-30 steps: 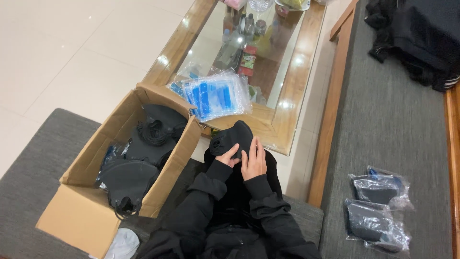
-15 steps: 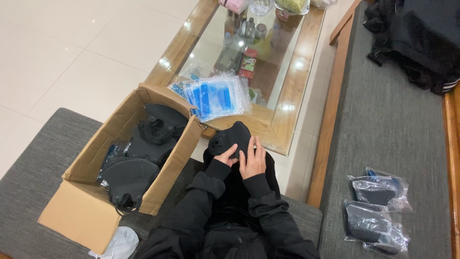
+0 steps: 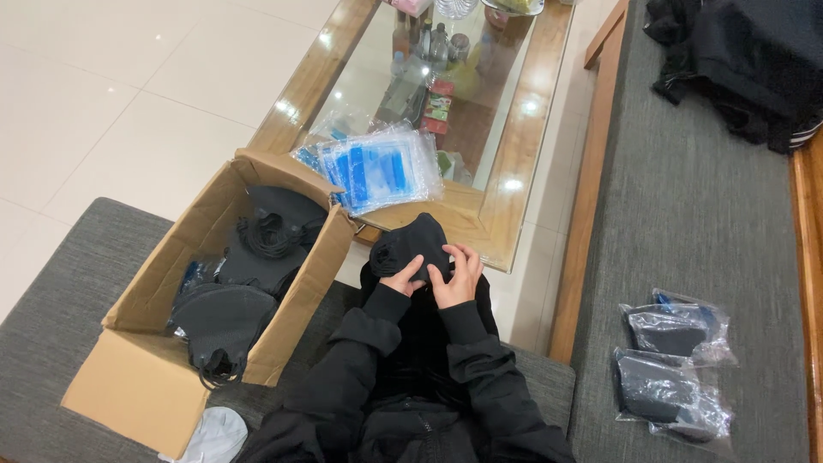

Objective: Packaging black face masks into individual plastic bags from a cardboard box

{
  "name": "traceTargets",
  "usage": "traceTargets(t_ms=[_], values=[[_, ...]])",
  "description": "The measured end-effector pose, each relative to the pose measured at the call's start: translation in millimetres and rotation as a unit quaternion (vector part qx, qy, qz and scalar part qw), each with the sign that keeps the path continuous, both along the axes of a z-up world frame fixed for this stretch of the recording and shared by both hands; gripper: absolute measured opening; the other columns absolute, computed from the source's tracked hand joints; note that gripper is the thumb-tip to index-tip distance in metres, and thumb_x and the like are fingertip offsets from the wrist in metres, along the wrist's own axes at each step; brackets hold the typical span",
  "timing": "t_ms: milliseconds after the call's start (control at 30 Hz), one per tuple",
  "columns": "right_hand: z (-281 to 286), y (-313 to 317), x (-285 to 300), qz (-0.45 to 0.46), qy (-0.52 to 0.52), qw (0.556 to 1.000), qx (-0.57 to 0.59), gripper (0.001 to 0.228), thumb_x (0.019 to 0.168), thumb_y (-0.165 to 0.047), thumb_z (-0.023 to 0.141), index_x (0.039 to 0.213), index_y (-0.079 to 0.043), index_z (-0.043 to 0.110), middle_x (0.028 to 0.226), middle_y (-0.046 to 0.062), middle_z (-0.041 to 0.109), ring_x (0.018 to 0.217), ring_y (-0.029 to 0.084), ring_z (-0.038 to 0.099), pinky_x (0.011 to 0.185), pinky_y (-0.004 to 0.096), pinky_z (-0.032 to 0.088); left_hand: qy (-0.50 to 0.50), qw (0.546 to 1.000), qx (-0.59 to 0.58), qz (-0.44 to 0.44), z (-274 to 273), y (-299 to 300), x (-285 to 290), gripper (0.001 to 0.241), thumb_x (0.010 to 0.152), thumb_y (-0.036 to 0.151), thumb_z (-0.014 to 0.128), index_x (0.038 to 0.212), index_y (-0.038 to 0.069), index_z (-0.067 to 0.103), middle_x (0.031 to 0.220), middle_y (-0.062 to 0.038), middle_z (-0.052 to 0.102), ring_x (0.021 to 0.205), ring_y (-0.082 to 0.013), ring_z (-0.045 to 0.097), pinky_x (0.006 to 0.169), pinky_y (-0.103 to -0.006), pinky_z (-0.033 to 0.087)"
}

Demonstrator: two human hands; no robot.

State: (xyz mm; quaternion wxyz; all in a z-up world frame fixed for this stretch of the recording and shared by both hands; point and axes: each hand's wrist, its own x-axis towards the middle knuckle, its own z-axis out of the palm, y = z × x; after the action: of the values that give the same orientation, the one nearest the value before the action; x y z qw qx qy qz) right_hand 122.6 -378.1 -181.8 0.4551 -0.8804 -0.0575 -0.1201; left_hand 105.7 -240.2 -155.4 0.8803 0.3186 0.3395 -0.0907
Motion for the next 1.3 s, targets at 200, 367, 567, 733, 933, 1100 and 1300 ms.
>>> traceTargets(t_ms=[200,367,567,733,933,1100,1300], values=[[24.5,6.9,-5.7,-0.019,-0.084,0.995,-0.054,0.023,0.081,-0.021,0.082,0.096,-0.022,0.064,0.12,0.0,0.046,0.113,0.03,0.045,0.099,0.041,0.037,-0.023,0.998,0.066,-0.007,10.2,-10.5,4.2,0.091,0.083,0.025,0.094,0.155,0.006,0.042,0.16,-0.02,0.041,0.132,-0.0436,0.052,0.104,-0.06,0.048],[53.1,12.4,4.2,-0.018,-0.096,0.995,-0.034,0.031,0.084,-0.023,0.079,0.111,-0.023,0.063,0.103,0.002,0.059,0.095,0.027,0.061,0.086,0.039,0.047,-0.052,0.994,0.09,-0.029,-56.6,-10.7,43.9,0.09,0.082,0.029,0.098,0.153,0.009,0.048,0.155,-0.017,0.048,0.132,-0.0419,0.053,0.101,-0.0634,0.047],[50.9,3.7,12.2,-0.044,0.049,0.996,0.064,0.04,0.092,-0.03,0.074,0.128,-0.021,0.06,0.087,0.004,0.079,0.074,0.028,0.072,0.07,0.038,0.055,-0.059,0.994,0.05,-0.074,-38.7,8.7,47.8,0.087,0.09,0.038,0.089,0.157,0.014,0.04,0.156,-0.021,0.043,0.133,-0.0488,0.048,0.101,-0.0635,0.049],[51.2,7.1,12.5,-0.051,-0.003,0.999,-0.003,0.014,0.099,-0.032,0.07,0.106,-0.02,0.071,0.089,0.001,0.079,0.084,0.027,0.074,0.074,0.039,0.058,-0.087,0.992,0.036,-0.084,-90.9,8.2,39.4,0.079,0.088,0.028,0.094,0.15,0.008,0.05,0.15,-0.021,0.051,0.128,-0.0421,0.058,0.101,-0.0584,0.053],[48.5,4.2,18.6,-0.043,-0.034,0.998,-0.013,0.015,0.103,-0.034,0.066,0.108,-0.02,0.068,0.095,0.007,0.079,0.093,0.033,0.073,0.08,0.045,0.057,-0.06,0.985,0.102,-0.124,-52.1,6.6,37.2,0.09,0.077,0.026,0.101,0.148,0.001,0.052,0.145,-0.021,0.057,0.127,-0.0356,0.057,0.1,-0.0513,0.053],[73.4,-3.7,15.4,-0.026,0.008,0.992,0.123,0.011,0.107,-0.027,0.059,0.107,-0.016,0.056,0.068,0.011,0.07,0.064,0.021,0.069,0.063,0.037,0.056,-0.125,0.99,0.042,-0.047,-55.3,5.4,39.9,0.062,0.081,0.005,0.092,0.136,0.001,0.063,0.128,-0.018,0.07,0.106,-0.0383,0.071,0.092,-0.046,0.063],[-14.8,-49.6,58.2,-0.108,0.08,0.908,0.397,0.015,0.1,-0.007,0.07,0.106,0.001,0.059,0.082,0.016,0.069,0.05,0.022,0.067,0.037,0.025,0.055,-0.103,0.993,-0.032,0.049,-52.0,6.5,8.1,0.049,0.087,-0.003,0.081,0.133,0.008,0.067,0.127,-0.013,0.071,0.106,-0.0388,0.072,0.094,-0.0475,0.064]])
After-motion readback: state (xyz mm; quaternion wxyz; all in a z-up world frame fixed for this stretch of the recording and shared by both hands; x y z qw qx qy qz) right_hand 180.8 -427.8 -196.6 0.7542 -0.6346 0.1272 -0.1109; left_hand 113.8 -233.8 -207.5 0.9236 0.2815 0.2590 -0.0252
